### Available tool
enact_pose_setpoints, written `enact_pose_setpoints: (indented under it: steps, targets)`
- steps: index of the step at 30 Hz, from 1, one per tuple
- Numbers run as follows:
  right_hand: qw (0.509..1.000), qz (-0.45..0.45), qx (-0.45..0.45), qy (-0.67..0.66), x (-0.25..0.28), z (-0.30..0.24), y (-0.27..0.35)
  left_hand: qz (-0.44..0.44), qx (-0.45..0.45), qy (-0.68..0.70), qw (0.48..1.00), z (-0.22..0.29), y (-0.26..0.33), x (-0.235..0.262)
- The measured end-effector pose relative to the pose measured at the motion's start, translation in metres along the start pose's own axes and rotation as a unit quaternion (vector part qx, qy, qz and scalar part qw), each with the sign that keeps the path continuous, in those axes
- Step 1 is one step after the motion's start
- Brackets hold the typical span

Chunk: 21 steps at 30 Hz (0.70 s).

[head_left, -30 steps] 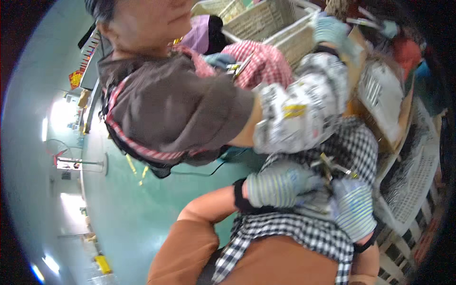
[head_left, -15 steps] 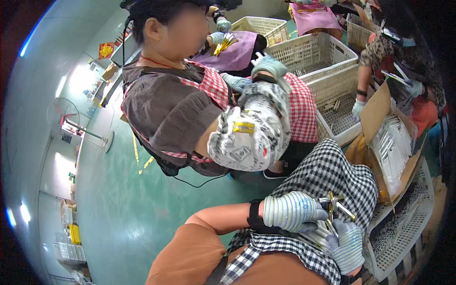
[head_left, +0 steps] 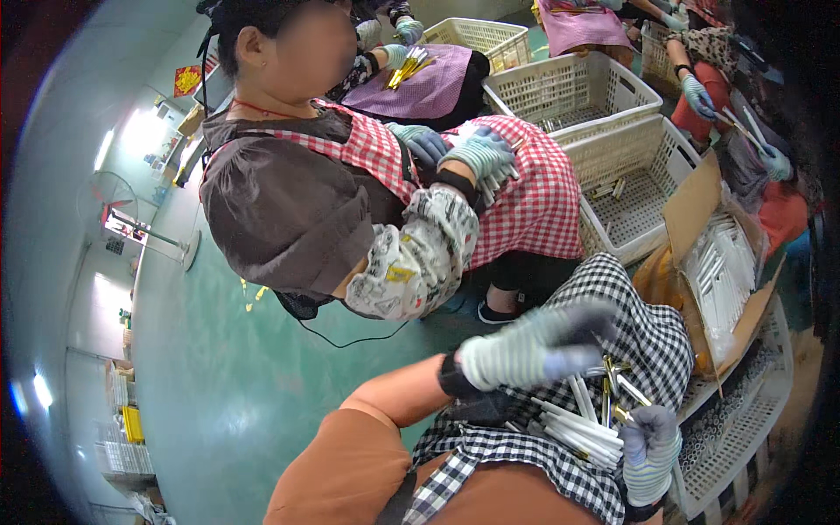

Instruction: Assembling small white plastic tubes with gold-colored metal tips in a production facility.

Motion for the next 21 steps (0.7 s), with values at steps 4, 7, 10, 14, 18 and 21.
enact_pose_setpoints:
  steps: [4, 7, 10, 14, 18, 21]
  targets:
    - [0.991, -0.041, -0.032, -0.125, -0.010, -0.002, -0.017, -0.173, -0.096, 0.014, 0.980, -0.006, -0.017, -0.044]
    - [0.978, -0.055, -0.066, -0.189, -0.022, -0.004, -0.029, -0.175, -0.058, 0.020, 0.983, -0.007, -0.031, -0.056]
    - [0.983, -0.068, 0.012, -0.168, -0.018, -0.003, -0.038, -0.083, -0.252, 0.027, 0.964, -0.007, -0.034, -0.042]
    - [0.959, -0.263, 0.043, 0.096, -0.010, 0.004, -0.035, -0.070, 0.032, 0.079, 0.994, -0.020, -0.016, -0.005]
    - [0.932, -0.292, 0.099, 0.189, -0.017, 0.013, -0.028, -0.016, -0.026, -0.049, 0.998, -0.029, -0.011, 0.004]
    - [0.929, -0.269, 0.092, 0.238, -0.023, 0.017, -0.030, 0.003, -0.058, -0.054, 0.997, -0.032, -0.014, -0.004]
Point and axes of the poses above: each hand's wrist, its own y-axis away from the middle knuckle, its own x-axis out of the back of the hand, z = x × y, the point moved 1 cm from there along -y, towards the middle knuckle, and after that the axes turned 12 degrees about -y, right-handed, at the moved point
